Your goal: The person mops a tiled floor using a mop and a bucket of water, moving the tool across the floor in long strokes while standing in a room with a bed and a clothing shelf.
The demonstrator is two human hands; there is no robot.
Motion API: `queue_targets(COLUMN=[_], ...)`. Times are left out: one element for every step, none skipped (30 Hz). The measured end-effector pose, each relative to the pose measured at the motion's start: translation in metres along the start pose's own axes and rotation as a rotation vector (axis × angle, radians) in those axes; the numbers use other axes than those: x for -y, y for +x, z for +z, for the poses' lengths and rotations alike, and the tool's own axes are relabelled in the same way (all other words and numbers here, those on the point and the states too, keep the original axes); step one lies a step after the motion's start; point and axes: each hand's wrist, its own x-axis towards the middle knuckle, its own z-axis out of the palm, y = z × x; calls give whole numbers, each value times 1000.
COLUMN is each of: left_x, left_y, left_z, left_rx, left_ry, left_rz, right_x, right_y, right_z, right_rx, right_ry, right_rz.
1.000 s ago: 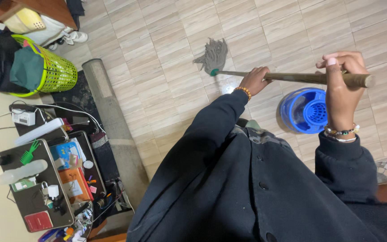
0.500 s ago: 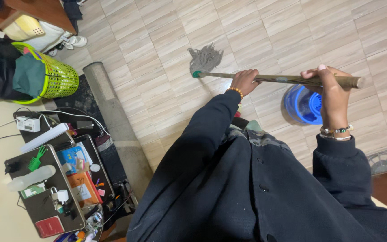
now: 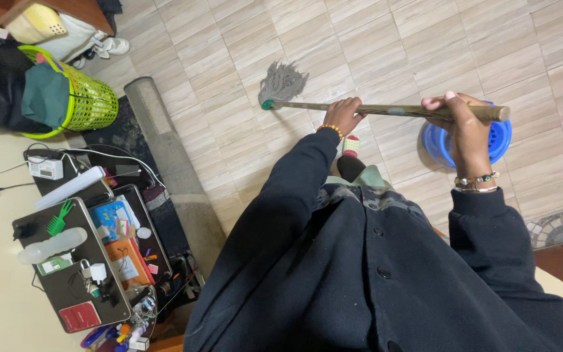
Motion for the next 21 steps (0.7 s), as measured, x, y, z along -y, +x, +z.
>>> queue_targets(left_x=[3, 6, 10, 14, 18, 22, 27, 32, 37, 41, 47, 52, 56, 58, 60, 63, 64, 64, 62, 61, 60], left_y=[-3, -6, -9, -12, -15, -20, -23, -26, -28, -30, -31, -33, -35, -37, -38, -40, -40, -40, -41, -43, -44], left_z=[-1, -2, -3, -4, -4, -4, -3, -2, -1, 2, 4, 6, 6, 6, 5, 4, 5, 6, 7, 8, 8], left_rx=[-1, 1, 2, 1, -8, -16, -18, -25, -33, -36, -43, -50, -54, -44, -37, -45, -31, -16, -23, -27, -31], left_ry=[1, -3, -7, -5, 2, 10, 11, 21, 31, 32, 35, 37, 39, 32, 25, 28, 16, 3, 3, -1, -3], left_rz=[-1, -24, -48, -50, -66, -82, -85, -114, -142, -145, -177, -208, -215, -254, -290, -294, -323, -351, -357, -377, -395], right_x=[-1, -2, -3, -4, -5, -6, -7, -8, -8, -8, -9, -9, -9, -9, -10, -11, -12, -13, -15, -17, -20], right_y=[-1, -1, -2, -2, -3, -5, -4, -3, -2, -1, 0, 1, 2, 4, 6, 8, 11, 15, 19, 25, 30], right_z=[3, 6, 10, 14, 18, 22, 25, 28, 31, 34, 37, 40, 42, 44, 46, 47, 46, 44, 42, 40, 38], right_rx=[2, 6, 11, 14, 31, 49, 53, 62, 72, 76, 95, 114, 122, 153, 183, 192, 195, 198, 206, 231, 255], right_ry=[1, -14, -29, -28, -35, -42, -41, -68, -96, -96, -87, -78, -78, -69, -61, -60, -78, -97, -99, -94, -88], right_rz=[0, 13, 27, 28, 19, 10, 11, 29, 45, 46, 60, 74, 76, 79, 79, 77, 104, 131, 132, 118, 103])
